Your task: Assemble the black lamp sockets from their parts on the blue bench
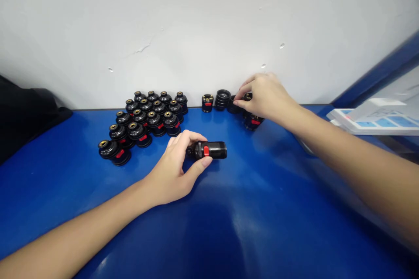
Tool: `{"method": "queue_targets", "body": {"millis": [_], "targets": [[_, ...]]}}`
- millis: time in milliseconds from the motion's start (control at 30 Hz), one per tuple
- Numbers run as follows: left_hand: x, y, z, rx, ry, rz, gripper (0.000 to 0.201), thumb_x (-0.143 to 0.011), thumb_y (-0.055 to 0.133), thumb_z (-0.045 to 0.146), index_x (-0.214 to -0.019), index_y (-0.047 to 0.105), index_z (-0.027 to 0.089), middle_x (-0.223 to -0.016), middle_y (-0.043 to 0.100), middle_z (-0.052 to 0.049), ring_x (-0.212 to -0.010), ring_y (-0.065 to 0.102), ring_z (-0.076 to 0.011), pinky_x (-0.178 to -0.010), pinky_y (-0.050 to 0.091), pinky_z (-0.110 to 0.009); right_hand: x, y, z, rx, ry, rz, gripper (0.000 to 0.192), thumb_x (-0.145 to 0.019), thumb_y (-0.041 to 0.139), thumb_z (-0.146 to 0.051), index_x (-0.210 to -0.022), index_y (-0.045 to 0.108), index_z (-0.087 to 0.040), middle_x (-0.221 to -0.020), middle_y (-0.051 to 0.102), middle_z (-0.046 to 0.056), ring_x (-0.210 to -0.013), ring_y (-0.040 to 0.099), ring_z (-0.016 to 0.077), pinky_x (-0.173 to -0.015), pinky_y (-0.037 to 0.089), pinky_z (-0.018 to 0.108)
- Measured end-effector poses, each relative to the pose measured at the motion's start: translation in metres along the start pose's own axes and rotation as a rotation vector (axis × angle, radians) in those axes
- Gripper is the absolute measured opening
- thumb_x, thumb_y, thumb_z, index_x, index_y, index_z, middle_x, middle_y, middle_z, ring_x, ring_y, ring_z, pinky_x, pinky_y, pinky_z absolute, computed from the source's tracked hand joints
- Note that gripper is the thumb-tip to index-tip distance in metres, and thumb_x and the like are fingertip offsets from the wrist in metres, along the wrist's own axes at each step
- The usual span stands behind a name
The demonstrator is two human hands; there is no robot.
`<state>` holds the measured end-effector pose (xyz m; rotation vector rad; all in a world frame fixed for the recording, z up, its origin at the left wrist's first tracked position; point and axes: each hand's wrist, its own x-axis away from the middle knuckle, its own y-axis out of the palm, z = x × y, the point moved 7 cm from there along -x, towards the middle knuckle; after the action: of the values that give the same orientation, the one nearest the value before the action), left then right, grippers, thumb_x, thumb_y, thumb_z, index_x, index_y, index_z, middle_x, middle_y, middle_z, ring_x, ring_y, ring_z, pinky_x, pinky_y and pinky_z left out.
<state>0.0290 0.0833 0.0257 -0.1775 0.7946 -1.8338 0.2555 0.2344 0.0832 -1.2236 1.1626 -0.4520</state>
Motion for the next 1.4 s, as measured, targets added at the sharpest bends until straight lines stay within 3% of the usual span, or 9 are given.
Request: {"method": "queue_targets", "body": {"millis": [200,267,333,400,567,667,867,1167,1400], "targets": [[0.001,0.000,0.000,0.004,-0.005,0.006,0.027,-0.106,0.064,0.037,-0.128,0.053,0.027,-0.114,0.068,-0.008,-0.107,0.063,-0.0287,-0.093,0.048,-0.049,0.009,-0.018,-0.017,0.011,-0.007,0.123,0.007,-0.088,0.079,-0.027,-0.083,0.083,-0.025,-0.104,0.078,0.013,-0.108,0.069,0.0387,-0.104,0.053,0.062],[0.001,0.000,0.000,0.006,-0.001,0.009,0.027,-0.106,0.064,0.038,-0.128,0.053,0.027,-0.114,0.068,-0.008,-0.108,0.063,-0.0290,-0.092,0.049,-0.049,0.021,-0.035,-0.036,-0.036,-0.022,0.226,0.012,-0.095,0.073,-0.029,-0.088,0.082,-0.025,-0.109,0.076,0.013,-0.112,0.069,0.0376,-0.104,0.054,0.058],[0.000,0.000,0.000,0.008,0.008,0.013,0.027,-0.106,0.063,0.037,-0.128,0.052,0.027,-0.115,0.068,-0.008,-0.109,0.064,-0.0292,-0.092,0.049,-0.048,0.036,-0.045,-0.056,-0.163,-0.010,0.237,0.017,-0.101,0.066,-0.032,-0.096,0.080,-0.022,-0.107,0.075,0.012,-0.099,0.072,0.0311,-0.094,0.057,0.049],[0.000,0.000,-0.001,0.007,0.017,0.019,0.027,-0.107,0.063,0.037,-0.129,0.052,0.027,-0.115,0.069,-0.008,-0.109,0.065,-0.0290,-0.092,0.049,-0.048,0.053,-0.044,-0.076,-0.333,0.028,0.136,0.023,-0.104,0.062,-0.037,-0.096,0.077,-0.023,-0.095,0.076,0.008,-0.076,0.070,0.0226,-0.075,0.056,0.040],[0.001,0.001,0.002,-0.015,0.065,0.027,0.026,-0.108,0.062,0.039,-0.128,0.053,0.026,-0.116,0.069,-0.008,-0.108,0.064,-0.0279,-0.093,0.048,-0.046,0.100,-0.004,-0.113,-0.766,0.136,-0.304,0.037,-0.109,0.054,-0.055,-0.106,0.074,-0.025,-0.073,0.073,-0.001,-0.060,0.066,0.0169,-0.055,0.047,0.030],[0.002,0.002,0.005,-0.090,0.062,0.005,0.022,-0.110,0.059,0.043,-0.123,0.057,0.026,-0.108,0.069,-0.005,-0.101,0.061,-0.0261,-0.089,0.046,-0.044,0.115,0.010,-0.119,-0.879,0.174,-0.356,0.037,-0.108,0.058,-0.058,-0.108,0.074,-0.025,-0.064,0.066,-0.004,-0.056,0.062,0.0153,-0.052,0.044,0.028],[0.002,0.002,0.004,-0.066,0.029,-0.049,0.029,-0.112,0.050,0.051,-0.123,0.056,0.025,-0.108,0.066,-0.006,-0.099,0.057,-0.0263,-0.085,0.045,-0.043,0.119,0.004,-0.119,-0.860,0.100,-0.181,0.023,-0.108,0.063,-0.042,-0.112,0.075,-0.023,-0.088,0.075,0.000,-0.065,0.066,0.0140,-0.061,0.052,0.027],[0.005,0.005,-0.003,0.100,-0.024,-0.131,0.036,-0.112,0.047,0.059,-0.125,0.054,0.025,-0.115,0.063,-0.008,-0.108,0.057,-0.0280,-0.090,0.043,-0.044,0.126,-0.011,-0.128,-0.683,-0.151,0.064,0.025,-0.107,0.070,-0.029,-0.123,0.074,-0.012,-0.084,0.071,0.001,-0.067,0.064,0.0129,-0.064,0.053,0.024],[0.007,0.003,0.000,0.149,-0.028,-0.102,0.038,-0.112,0.047,0.061,-0.121,0.055,0.025,-0.116,0.065,-0.008,-0.107,0.057,-0.0272,-0.091,0.044,-0.045,0.134,-0.015,-0.135,-0.568,-0.255,0.156,0.028,-0.110,0.062,-0.032,-0.127,0.069,-0.010,-0.092,0.074,0.006,-0.075,0.069,0.0156,-0.072,0.057,0.027]]}}
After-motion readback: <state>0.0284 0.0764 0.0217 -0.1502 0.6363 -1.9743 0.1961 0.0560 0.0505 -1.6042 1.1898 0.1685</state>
